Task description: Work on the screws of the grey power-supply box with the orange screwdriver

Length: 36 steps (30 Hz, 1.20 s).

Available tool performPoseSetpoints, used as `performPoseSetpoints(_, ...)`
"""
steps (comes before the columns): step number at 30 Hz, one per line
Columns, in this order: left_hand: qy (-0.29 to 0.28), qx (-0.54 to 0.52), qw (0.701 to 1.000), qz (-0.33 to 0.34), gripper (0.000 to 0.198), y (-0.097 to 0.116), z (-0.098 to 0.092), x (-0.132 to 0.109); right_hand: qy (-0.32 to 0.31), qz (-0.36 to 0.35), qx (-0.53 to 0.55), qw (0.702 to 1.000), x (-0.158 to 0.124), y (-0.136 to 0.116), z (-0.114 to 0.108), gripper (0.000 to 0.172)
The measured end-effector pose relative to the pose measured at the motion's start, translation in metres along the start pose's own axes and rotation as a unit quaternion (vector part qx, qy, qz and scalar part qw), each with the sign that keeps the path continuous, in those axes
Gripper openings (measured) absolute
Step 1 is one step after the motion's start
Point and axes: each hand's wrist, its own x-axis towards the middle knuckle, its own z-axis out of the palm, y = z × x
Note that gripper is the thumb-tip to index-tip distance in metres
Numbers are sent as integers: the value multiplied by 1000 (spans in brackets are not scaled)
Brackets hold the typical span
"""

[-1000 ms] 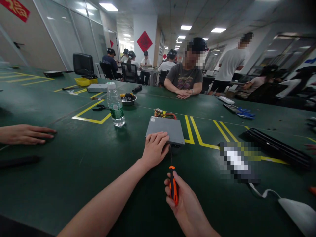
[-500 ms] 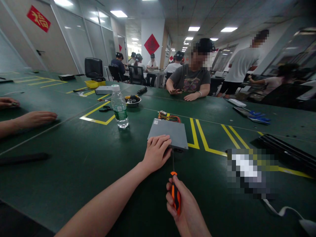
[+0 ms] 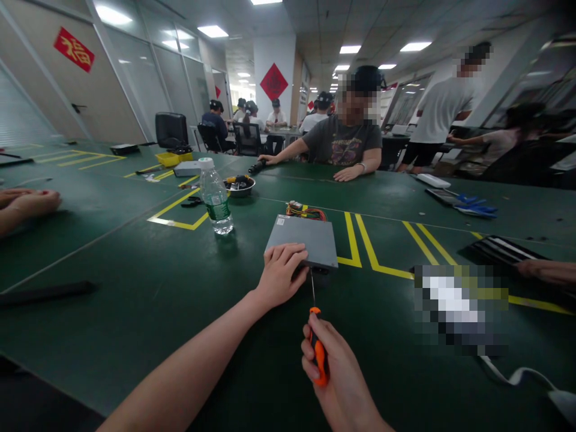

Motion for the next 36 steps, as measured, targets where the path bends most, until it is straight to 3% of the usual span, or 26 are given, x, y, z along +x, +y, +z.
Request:
performPoseSetpoints(7,0,-7,1000,1,23,-1,-1,1,11,54,11,998,6,1,0,29)
performPoseSetpoints(13,5,-9,1000,3,23,-2,0,1,-3,-18,-12,1000,10,6,-4,19)
performPoseSetpoints(20,14,-2,1000,-2,23,-2,2,0,-8,16,4,1000,8,6,-1,28)
performPoseSetpoints(24,11,-1,1000,1,23,-3,1,0,11,-14,-5,1000,7,5,1,19)
performPoseSetpoints(27,10,-2,1000,2,23,-3,1,0,-4,-31,2,1000,6,4,1,21)
performPoseSetpoints(32,10,-2,1000,3,22,-2,1,0,10,7,11,1000,6,4,1,25)
performPoseSetpoints(36,12,3,1000,4,22,-2,1,0,-9,-32,7,999,9,5,-1,21)
